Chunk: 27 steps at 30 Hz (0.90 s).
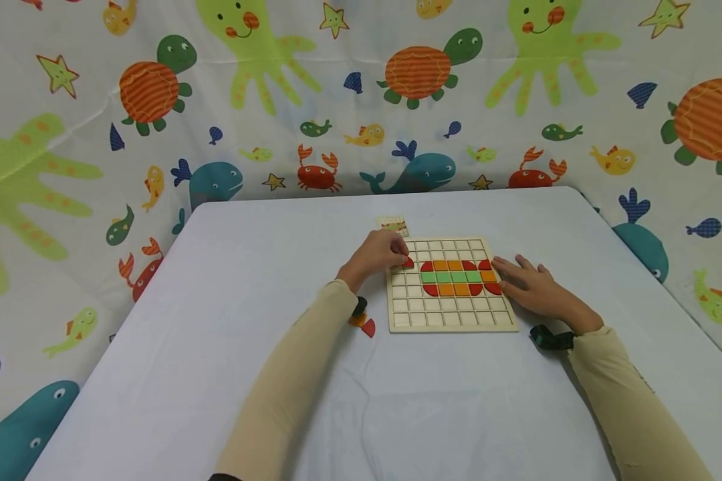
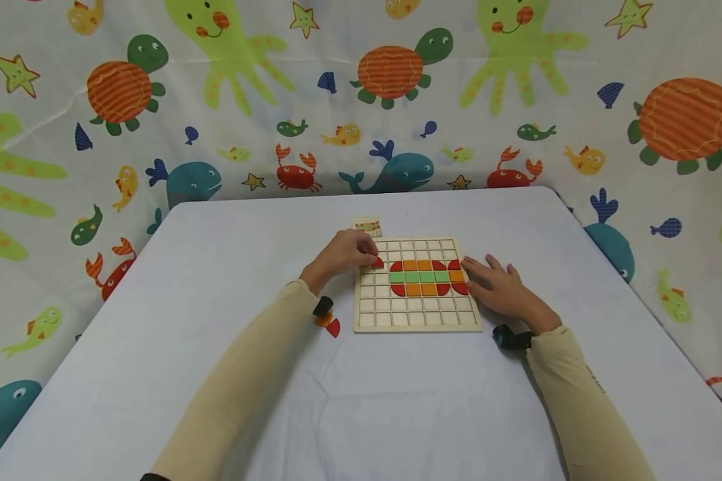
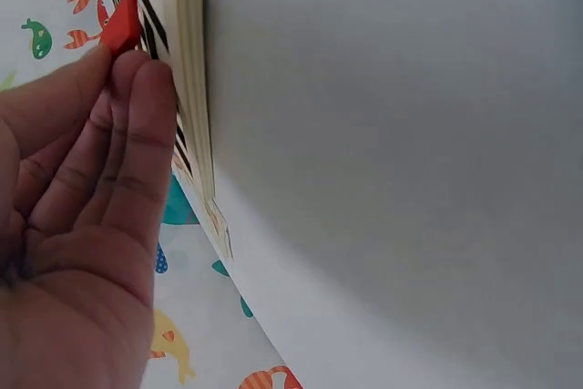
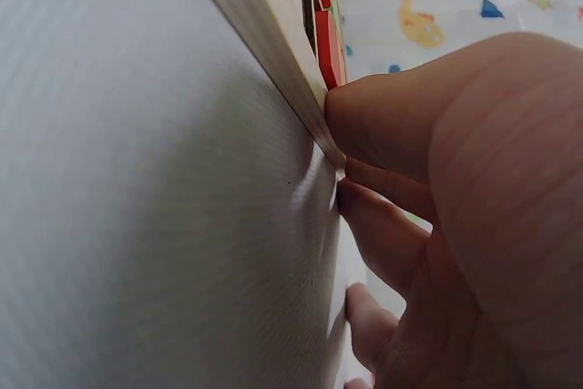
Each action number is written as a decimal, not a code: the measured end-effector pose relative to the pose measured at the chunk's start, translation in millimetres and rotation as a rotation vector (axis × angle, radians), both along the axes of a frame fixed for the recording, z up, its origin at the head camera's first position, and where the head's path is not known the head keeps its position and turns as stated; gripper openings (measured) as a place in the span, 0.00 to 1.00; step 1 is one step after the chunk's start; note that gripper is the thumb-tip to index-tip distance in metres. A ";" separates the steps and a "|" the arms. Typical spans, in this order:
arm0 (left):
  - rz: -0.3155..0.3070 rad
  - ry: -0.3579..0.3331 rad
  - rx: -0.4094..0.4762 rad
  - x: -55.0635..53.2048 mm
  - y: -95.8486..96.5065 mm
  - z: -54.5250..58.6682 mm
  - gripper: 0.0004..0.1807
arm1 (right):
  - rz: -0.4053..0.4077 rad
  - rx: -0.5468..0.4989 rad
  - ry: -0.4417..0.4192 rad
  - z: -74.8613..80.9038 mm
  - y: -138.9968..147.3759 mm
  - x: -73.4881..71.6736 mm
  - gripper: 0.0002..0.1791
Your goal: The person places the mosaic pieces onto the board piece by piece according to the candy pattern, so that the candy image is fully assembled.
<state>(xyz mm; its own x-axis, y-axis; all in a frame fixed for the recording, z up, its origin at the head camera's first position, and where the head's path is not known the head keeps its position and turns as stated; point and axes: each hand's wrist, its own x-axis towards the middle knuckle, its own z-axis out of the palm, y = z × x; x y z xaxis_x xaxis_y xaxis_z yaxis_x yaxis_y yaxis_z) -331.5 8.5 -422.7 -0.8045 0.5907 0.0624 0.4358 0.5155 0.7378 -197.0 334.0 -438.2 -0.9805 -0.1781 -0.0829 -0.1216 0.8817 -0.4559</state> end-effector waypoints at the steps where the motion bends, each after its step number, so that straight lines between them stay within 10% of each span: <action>1: 0.000 0.011 -0.013 0.1 1.3 -0.6 0.03 | 0.000 0.001 -0.003 0.0 -0.4 0.0 0.35; 27: -0.008 0.095 -0.214 12.0 15.2 2.3 0.05 | 0.005 -0.003 -0.009 0.1 0.6 -0.4 0.35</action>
<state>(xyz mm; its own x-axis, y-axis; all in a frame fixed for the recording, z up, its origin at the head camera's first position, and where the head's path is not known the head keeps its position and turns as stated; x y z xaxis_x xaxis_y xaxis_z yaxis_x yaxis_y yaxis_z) -319.5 23.6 -420.5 -0.7960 0.6052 0.0103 0.5029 0.6518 0.5677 -197.3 334.6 -438.1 -0.9789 -0.1828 -0.0915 -0.1213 0.8798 -0.4597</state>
